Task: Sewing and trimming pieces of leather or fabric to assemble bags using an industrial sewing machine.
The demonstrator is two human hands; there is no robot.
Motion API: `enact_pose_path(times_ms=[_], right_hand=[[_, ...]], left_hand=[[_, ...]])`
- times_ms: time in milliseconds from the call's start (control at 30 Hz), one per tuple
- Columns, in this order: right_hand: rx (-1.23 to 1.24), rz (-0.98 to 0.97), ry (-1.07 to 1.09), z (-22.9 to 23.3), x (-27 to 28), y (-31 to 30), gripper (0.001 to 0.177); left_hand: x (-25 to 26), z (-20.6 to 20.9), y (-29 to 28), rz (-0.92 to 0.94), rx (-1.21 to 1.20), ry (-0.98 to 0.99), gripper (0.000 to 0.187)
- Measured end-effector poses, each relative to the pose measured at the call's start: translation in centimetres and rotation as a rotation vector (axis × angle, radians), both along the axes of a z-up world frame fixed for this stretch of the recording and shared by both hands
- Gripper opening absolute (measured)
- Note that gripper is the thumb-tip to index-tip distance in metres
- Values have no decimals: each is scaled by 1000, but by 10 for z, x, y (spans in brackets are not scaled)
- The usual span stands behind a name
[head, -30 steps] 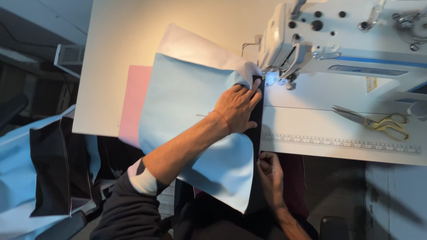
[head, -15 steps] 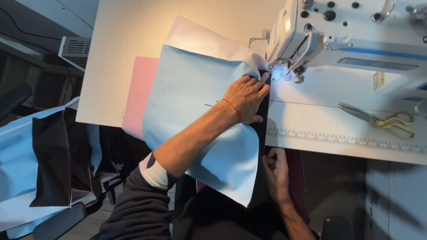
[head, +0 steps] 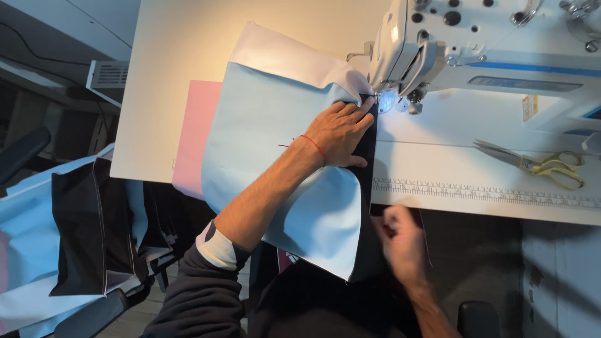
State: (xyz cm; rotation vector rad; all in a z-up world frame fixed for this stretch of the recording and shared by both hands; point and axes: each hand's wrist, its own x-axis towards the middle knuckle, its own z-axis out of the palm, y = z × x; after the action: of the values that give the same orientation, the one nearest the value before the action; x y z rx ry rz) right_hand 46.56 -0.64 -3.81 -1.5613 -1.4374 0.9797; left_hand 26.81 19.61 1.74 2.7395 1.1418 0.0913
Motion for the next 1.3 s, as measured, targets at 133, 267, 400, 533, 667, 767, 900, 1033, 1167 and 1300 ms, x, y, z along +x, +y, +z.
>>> enact_pose_path(times_ms=[133, 267, 400, 533, 667, 767, 900, 1033, 1167, 1300], right_hand=[[97, -200, 43, 44, 63, 25, 8], [475, -275, -904, 96, 121, 64, 25], [542, -253, -1346, 97, 154, 88, 42], [296, -268, -788, 64, 167, 88, 26], [348, -280, -781, 72, 156, 88, 28], [411, -303, -974, 65, 166, 82, 34], [559, -318, -1257, 78, 139, 68, 42], [566, -159, -576, 66, 86, 43, 19], [-10, 52, -342, 64, 21, 18, 18], [-367, 213, -51, -50, 34, -4, 42]], left_hand=[[0, 3, 1, -17, -5, 5, 86], [1, 2, 0, -18, -12, 20, 86], [1, -2, 3, -21, 30, 3, 87], [3, 4, -3, -5, -1, -6, 84], [0, 1, -5, -10, 18, 9, 86], [3, 1, -3, -12, 25, 22, 88], [1, 0, -5, -20, 52, -6, 89], [3, 2, 1, 8, -1, 20, 89], [2, 4, 1, -4, -14, 29, 86], [3, -3, 6, -22, 52, -42, 86]])
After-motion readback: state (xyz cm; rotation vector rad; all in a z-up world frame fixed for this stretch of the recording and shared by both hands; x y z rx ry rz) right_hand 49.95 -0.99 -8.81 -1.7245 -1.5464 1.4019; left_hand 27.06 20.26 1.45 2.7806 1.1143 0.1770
